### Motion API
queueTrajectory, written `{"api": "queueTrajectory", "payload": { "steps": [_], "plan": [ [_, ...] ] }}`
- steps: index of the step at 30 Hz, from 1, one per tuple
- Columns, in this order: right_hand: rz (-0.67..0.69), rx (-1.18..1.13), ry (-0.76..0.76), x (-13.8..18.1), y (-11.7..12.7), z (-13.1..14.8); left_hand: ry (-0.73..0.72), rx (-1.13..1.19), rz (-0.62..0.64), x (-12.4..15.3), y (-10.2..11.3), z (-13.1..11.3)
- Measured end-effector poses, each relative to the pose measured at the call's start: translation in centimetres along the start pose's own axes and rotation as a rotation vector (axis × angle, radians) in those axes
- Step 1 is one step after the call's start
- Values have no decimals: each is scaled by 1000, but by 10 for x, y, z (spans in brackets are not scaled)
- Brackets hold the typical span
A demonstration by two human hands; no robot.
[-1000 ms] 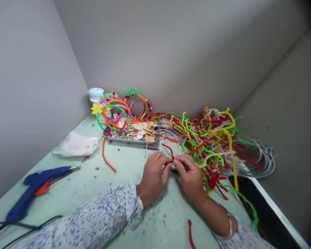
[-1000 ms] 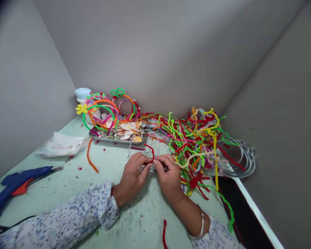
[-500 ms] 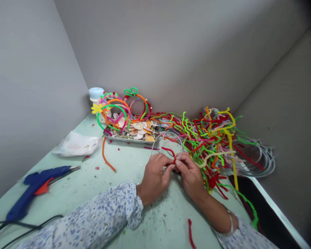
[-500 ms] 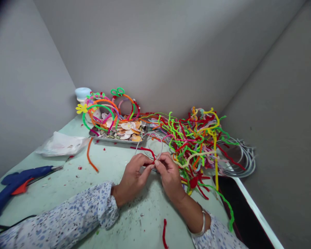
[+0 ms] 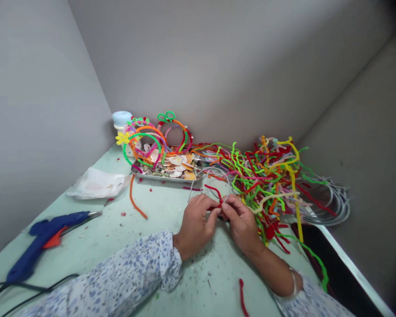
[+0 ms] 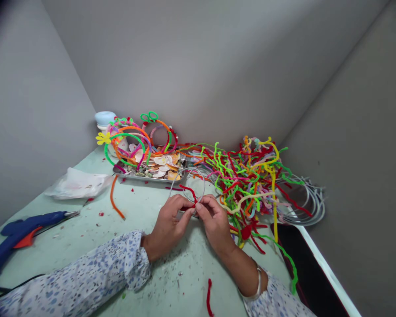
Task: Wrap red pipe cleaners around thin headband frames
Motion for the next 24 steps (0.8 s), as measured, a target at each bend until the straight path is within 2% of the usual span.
{"api": "queueTrajectory", "payload": {
  "steps": [8, 24],
  "plan": [
    [87, -133, -98, -3, -2, -11, 21, 26, -3, 1, -2, 3],
    [-42, -133, -141, -4, 0, -12, 66, 30, 50, -1, -3, 1]
  ]
}}
Point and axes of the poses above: each hand's wrist, its own x-axis away from the middle knuckle, its own y-axis out of the back of the hand, z = x × y, the point moved 4 cm from there along -x, towards the middle knuckle, and after that the axes turned 1 degree about z, right-handed, at the moved point
